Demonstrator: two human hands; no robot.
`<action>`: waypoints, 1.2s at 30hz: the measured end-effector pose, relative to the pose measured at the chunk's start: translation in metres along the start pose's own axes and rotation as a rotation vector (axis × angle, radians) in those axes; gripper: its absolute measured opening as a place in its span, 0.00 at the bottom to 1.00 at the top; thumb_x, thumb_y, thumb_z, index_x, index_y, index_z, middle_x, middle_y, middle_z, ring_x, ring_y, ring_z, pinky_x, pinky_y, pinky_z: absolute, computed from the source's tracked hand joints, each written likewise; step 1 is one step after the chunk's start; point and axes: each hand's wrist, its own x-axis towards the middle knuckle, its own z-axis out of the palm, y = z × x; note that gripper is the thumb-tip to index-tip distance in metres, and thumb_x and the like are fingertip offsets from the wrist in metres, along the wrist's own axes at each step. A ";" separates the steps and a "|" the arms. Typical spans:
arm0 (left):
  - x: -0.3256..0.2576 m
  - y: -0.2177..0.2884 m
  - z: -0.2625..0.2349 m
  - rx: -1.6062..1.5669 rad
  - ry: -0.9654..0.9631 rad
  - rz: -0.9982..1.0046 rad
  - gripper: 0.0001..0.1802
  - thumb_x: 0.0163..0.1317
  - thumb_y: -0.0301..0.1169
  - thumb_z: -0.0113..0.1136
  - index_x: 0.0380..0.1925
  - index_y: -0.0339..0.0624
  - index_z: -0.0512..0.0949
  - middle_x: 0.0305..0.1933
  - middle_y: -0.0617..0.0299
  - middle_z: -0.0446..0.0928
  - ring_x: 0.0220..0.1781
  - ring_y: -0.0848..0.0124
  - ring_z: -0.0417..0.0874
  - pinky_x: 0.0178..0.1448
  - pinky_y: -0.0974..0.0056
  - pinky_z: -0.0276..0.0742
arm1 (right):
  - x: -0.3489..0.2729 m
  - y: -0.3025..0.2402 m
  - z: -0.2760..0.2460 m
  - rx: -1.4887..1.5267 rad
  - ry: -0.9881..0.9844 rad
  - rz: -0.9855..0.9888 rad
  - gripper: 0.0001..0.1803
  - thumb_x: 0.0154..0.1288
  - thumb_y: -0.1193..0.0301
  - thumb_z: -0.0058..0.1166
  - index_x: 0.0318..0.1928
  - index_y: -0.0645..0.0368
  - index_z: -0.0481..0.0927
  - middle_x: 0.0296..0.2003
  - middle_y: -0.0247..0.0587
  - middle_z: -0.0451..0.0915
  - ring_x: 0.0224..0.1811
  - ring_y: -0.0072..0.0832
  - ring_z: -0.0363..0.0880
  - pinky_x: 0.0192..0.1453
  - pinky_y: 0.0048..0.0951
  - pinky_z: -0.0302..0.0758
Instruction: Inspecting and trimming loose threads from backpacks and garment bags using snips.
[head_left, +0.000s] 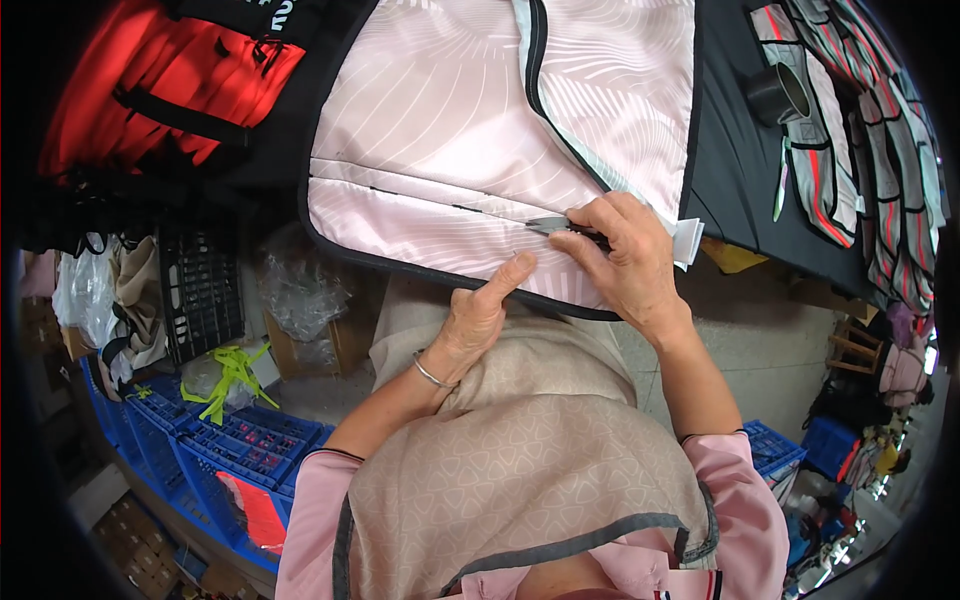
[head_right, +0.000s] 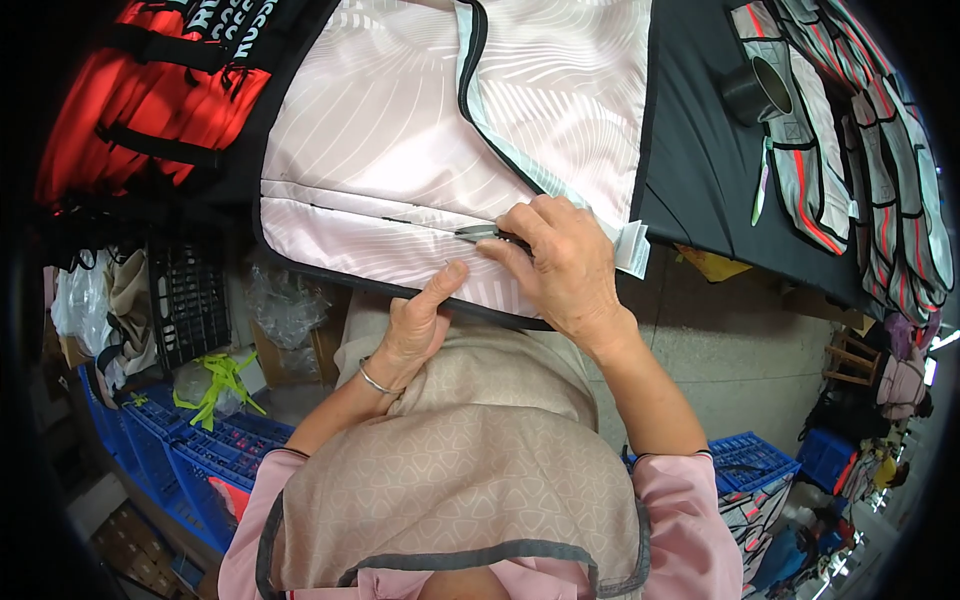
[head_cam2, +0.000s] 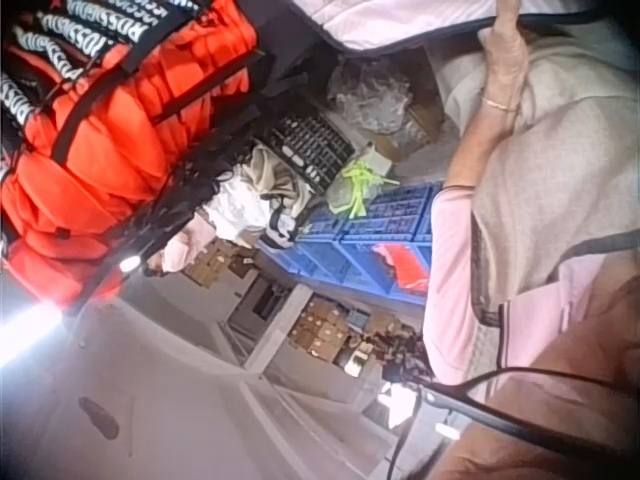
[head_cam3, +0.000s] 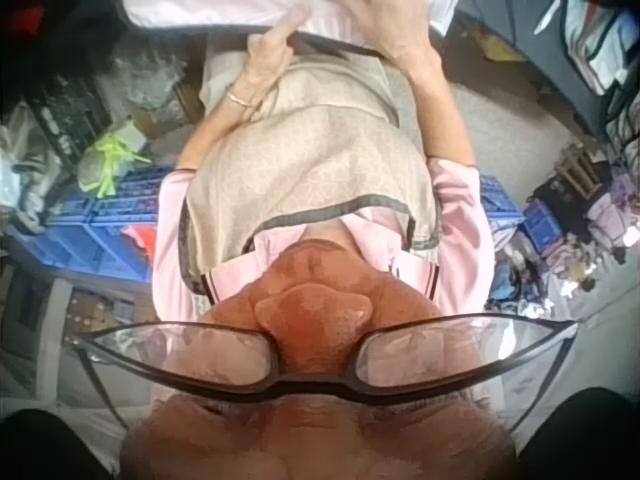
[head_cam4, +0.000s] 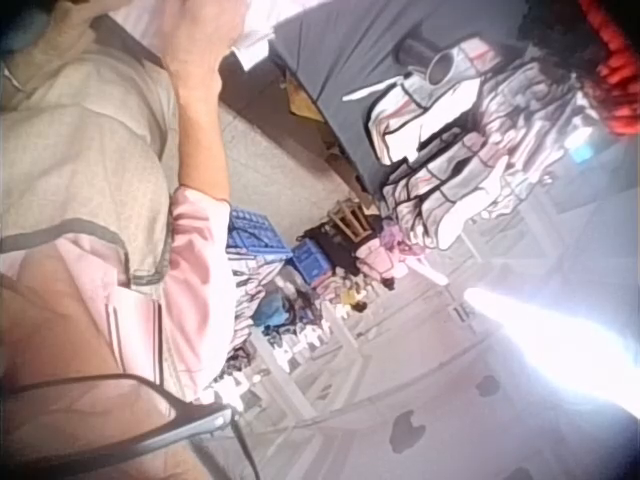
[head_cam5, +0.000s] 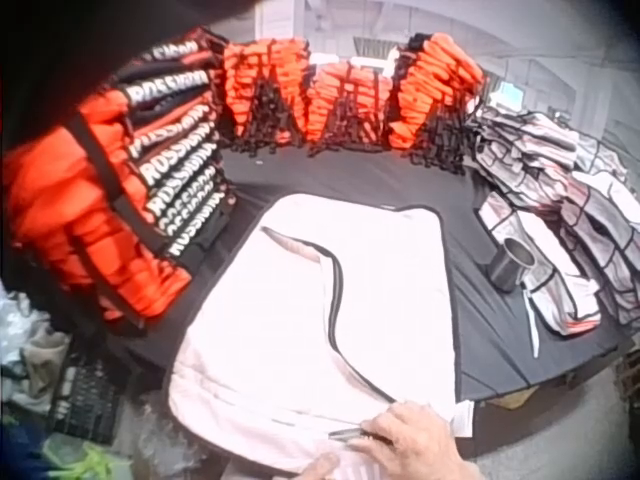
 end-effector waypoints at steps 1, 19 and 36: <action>0.000 0.001 0.001 0.006 -0.001 0.004 0.20 0.62 0.29 0.67 0.52 0.35 0.76 0.52 0.58 0.78 0.54 0.71 0.79 0.62 0.67 0.73 | 0.000 0.000 0.001 -0.026 0.008 -0.033 0.12 0.51 0.64 0.69 0.28 0.55 0.78 0.24 0.34 0.74 0.29 0.33 0.75 0.33 0.36 0.70; 0.001 -0.002 0.000 0.049 0.042 0.027 0.21 0.62 0.31 0.66 0.53 0.32 0.75 0.53 0.58 0.77 0.54 0.71 0.78 0.62 0.67 0.72 | 0.004 0.004 0.013 -0.101 0.041 -0.021 0.12 0.54 0.64 0.68 0.29 0.56 0.79 0.24 0.35 0.75 0.31 0.33 0.77 0.34 0.35 0.73; -0.007 -0.006 0.006 0.089 0.035 -0.158 0.23 0.59 0.28 0.69 0.53 0.33 0.76 0.52 0.59 0.78 0.53 0.71 0.78 0.61 0.67 0.73 | 0.003 0.009 0.000 0.313 -0.025 0.249 0.23 0.56 0.71 0.69 0.51 0.65 0.77 0.43 0.43 0.81 0.43 0.29 0.81 0.50 0.28 0.77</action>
